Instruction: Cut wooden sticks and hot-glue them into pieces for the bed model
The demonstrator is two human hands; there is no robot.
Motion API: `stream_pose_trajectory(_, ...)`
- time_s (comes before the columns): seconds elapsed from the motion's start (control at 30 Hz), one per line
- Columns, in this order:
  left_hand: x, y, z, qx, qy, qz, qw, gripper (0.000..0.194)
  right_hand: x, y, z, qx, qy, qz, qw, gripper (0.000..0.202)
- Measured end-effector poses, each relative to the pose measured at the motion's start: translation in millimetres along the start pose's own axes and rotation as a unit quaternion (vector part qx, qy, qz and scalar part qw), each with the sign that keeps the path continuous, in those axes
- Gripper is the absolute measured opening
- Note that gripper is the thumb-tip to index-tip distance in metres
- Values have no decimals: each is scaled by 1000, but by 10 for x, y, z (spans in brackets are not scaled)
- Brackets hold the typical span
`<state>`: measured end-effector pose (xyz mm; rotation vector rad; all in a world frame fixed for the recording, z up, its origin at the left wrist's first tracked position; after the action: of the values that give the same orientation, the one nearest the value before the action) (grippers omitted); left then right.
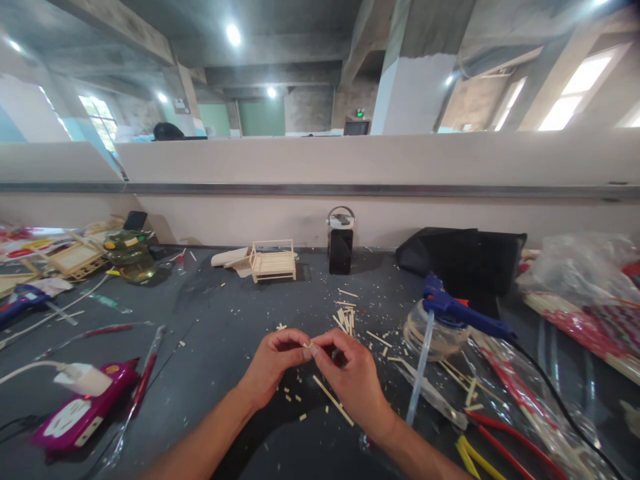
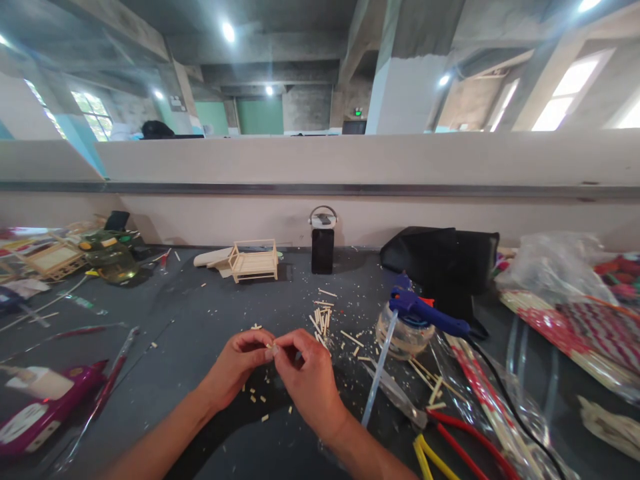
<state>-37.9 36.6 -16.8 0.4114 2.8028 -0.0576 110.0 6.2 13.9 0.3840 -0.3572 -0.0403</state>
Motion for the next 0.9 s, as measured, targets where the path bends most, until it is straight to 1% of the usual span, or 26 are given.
stream_pose_trajectory(0.3,4,22,19,9,-15,-19,1000,17,4,-6,10,-9,10,-7,1000,11)
stream_pose_trajectory(0.43,3,21,-8,6,-35,-37,999,18,7,4,21,-16,12,-15,1000,16)
stream_pose_trajectory(0.53,-1,19,-24,1,-45,-45,998,18,3,6,14,-19,9,-13,1000,15)
stream_pose_trajectory(0.73,-11,24,-22,9,-67,-51,996,19,-18,-4,-29,-22,5,2,1000,13)
stream_pose_trajectory(0.9,-7,24,-19,16,-69,-47,996,19,-25,-3,-45,-23,3,1,1000,11)
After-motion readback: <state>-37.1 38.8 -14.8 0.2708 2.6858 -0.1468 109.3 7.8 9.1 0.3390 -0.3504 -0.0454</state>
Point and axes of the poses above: each hand's wrist, its own y-axis towards the middle knuckle, its own x-axis out of the back of the hand, z = x × y, the point moved 2 cm from there along y, towards the middle knuckle, and after that the axes turned 1 degree about -x, right-handed, at the moved point
